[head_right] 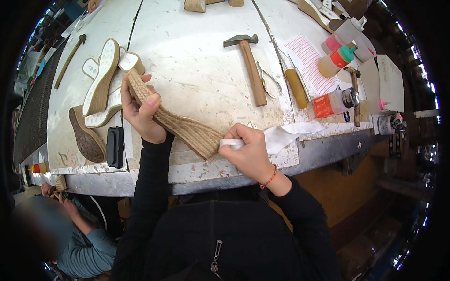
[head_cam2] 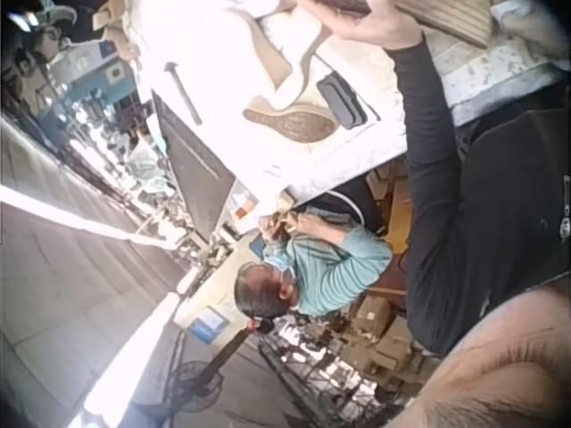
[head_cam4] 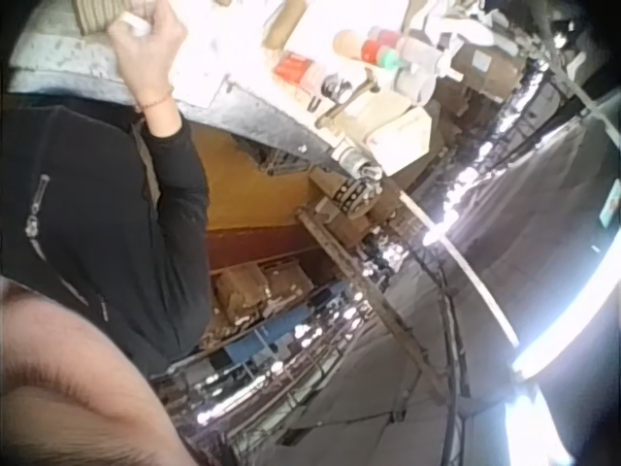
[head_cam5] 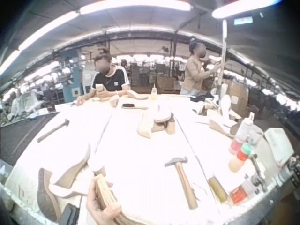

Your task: The person holds a wooden wedge heel and rubs its surface with a white cloth. The heel is turned and repositioned repeatedly while the cloth is used to wipe different areas. Other shoe parts and tools are visible on the table, but the person focuses on this single heel throughout.

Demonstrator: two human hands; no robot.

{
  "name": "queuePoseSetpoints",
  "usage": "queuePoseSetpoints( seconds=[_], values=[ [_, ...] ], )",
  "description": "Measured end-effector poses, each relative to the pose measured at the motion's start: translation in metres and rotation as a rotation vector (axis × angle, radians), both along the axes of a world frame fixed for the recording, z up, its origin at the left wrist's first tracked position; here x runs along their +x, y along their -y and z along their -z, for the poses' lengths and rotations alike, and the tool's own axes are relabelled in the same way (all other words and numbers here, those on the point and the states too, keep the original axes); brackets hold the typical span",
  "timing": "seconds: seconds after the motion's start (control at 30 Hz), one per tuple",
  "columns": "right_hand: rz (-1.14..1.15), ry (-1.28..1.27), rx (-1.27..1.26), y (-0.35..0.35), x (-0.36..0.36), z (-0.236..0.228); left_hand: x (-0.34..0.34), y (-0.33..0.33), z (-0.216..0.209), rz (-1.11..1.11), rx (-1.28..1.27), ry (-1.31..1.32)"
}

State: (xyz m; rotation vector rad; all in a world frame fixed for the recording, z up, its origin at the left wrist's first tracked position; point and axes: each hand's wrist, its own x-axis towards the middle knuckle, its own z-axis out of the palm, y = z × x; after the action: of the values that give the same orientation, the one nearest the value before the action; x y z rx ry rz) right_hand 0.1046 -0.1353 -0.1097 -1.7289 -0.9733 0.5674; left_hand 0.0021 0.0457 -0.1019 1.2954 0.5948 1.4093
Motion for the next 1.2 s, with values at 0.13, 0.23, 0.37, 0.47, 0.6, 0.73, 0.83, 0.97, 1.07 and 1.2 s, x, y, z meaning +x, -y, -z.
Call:
queuePoseSetpoints(
  seconds=[0.13, 0.23, 0.37, 0.47, 0.6, 0.73, 0.83, 0.97, 1.07, 1.2],
  values=[
    [0.028, -0.045, 0.029, -0.008, -0.001, -0.001, 0.0, 0.003, -0.005, -0.001, 0.0, -0.029],
    [0.027, -0.03, 0.019, -0.003, -0.002, -0.001, -0.002, -0.001, 0.002, -0.003, -0.001, -0.011],
    [0.009, -0.001, 0.012, -0.002, -0.001, -0.002, 0.0, 0.001, 0.002, 0.006, -0.009, 0.0],
    [0.057, 0.079, 0.115, -0.012, -0.005, 0.001, -0.001, 0.002, -0.001, -0.009, -0.026, -0.013],
    [0.036, 0.164, 0.074, 0.0, -0.006, 0.0, 0.001, -0.001, 0.002, -0.023, 0.0, -0.006],
    [0.055, 0.179, 0.136, -0.014, -0.002, -0.002, 0.0, 0.003, -0.004, 0.001, -0.014, -0.031],
    [0.077, 0.091, 0.128, -0.015, 0.001, 0.0, 0.0, 0.001, -0.001, -0.022, -0.009, -0.029],
    [0.077, -0.095, 0.059, 0.006, 0.012, 0.003, 0.002, -0.001, 0.001, -0.026, -0.008, -0.006],
    [-0.006, -0.104, -0.045, 0.008, 0.01, -0.006, 0.001, 0.0, -0.002, -0.018, -0.008, -0.021],
    [-0.126, 0.009, -0.092, -0.003, 0.013, -0.014, 0.0, 0.002, -0.003, 0.005, 0.022, -0.019]
  ],
)
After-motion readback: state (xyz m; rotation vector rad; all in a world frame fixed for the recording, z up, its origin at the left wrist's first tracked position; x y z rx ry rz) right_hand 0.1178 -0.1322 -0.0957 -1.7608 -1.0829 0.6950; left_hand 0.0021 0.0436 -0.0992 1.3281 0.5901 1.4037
